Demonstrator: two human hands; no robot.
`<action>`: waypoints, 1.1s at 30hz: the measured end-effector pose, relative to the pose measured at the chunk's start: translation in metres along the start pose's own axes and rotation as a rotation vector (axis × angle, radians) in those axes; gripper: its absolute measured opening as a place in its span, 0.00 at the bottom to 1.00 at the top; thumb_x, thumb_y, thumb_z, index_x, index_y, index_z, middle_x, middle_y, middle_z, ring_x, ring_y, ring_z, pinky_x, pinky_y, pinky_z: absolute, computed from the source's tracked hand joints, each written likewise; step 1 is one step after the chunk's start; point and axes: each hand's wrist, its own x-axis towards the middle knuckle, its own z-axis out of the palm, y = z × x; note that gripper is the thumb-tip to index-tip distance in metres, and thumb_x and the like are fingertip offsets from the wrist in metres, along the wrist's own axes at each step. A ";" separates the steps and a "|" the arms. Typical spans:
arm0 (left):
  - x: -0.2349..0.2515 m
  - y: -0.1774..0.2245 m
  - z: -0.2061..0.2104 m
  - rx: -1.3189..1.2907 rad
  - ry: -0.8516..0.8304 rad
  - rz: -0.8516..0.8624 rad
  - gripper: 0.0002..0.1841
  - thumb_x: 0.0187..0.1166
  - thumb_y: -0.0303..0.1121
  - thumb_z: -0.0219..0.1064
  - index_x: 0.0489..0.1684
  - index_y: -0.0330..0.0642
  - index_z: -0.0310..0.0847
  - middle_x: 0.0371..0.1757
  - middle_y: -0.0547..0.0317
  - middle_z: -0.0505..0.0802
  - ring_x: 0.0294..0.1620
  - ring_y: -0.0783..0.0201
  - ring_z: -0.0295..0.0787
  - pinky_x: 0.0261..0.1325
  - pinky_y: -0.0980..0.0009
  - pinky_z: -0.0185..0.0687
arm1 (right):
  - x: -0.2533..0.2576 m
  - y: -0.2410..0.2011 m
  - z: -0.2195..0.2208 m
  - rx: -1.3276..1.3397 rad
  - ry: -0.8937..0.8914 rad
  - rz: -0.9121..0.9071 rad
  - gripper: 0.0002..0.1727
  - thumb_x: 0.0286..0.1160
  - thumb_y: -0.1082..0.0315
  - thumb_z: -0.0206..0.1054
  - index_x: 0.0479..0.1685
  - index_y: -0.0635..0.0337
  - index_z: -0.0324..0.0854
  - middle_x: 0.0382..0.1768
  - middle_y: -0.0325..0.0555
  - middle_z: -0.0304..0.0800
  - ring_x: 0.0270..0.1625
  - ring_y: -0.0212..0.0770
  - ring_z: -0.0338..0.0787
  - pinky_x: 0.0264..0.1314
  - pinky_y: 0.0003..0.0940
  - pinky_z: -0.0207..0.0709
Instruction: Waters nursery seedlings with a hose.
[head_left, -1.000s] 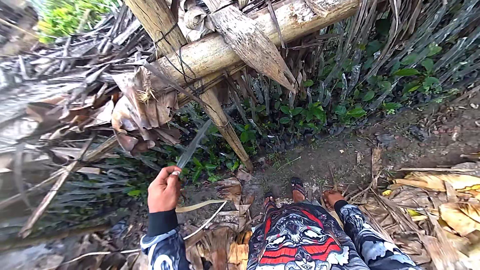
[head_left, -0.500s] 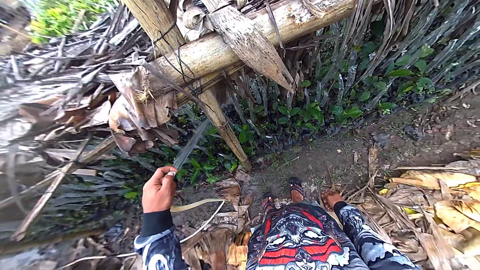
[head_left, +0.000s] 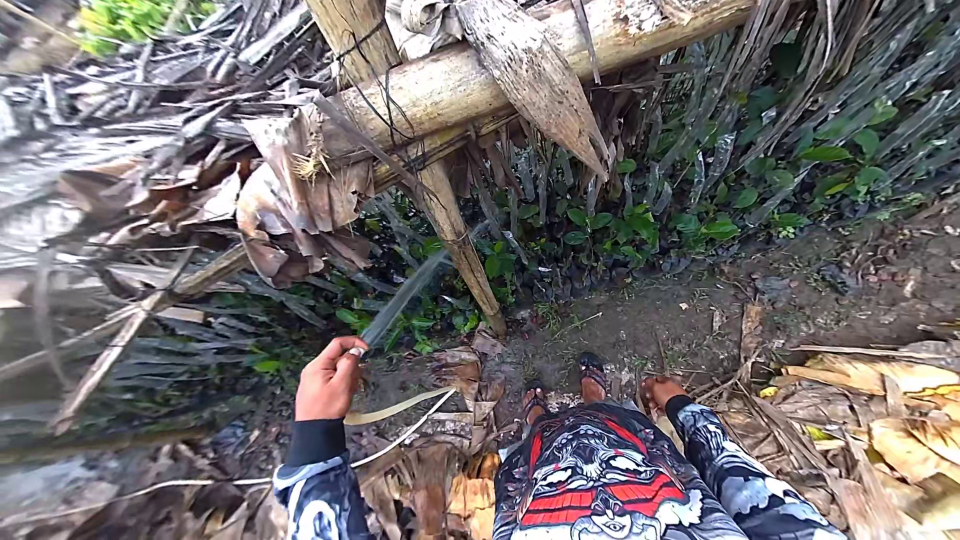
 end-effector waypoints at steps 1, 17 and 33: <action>-0.001 -0.002 -0.002 0.017 -0.013 -0.015 0.13 0.81 0.39 0.53 0.48 0.50 0.84 0.14 0.78 0.71 0.09 0.79 0.62 0.15 0.77 0.63 | 0.000 -0.002 -0.001 0.001 0.003 0.002 0.22 0.97 0.57 0.49 0.71 0.62 0.78 0.44 0.54 0.86 0.35 0.43 0.83 0.41 0.41 0.79; -0.020 -0.018 -0.023 0.266 -0.185 -0.117 0.16 0.78 0.43 0.53 0.48 0.51 0.87 0.18 0.73 0.75 0.14 0.74 0.66 0.23 0.67 0.67 | -0.006 0.001 0.011 -0.024 -0.026 -0.025 0.22 0.97 0.58 0.49 0.72 0.64 0.77 0.48 0.57 0.85 0.39 0.47 0.84 0.45 0.46 0.80; -0.088 0.085 0.104 0.394 -0.178 0.165 0.21 0.80 0.45 0.50 0.48 0.49 0.91 0.17 0.58 0.86 0.15 0.56 0.84 0.20 0.50 0.77 | -0.006 0.016 0.019 -0.008 -0.012 -0.014 0.22 0.96 0.58 0.50 0.71 0.65 0.78 0.47 0.57 0.85 0.39 0.45 0.84 0.46 0.45 0.80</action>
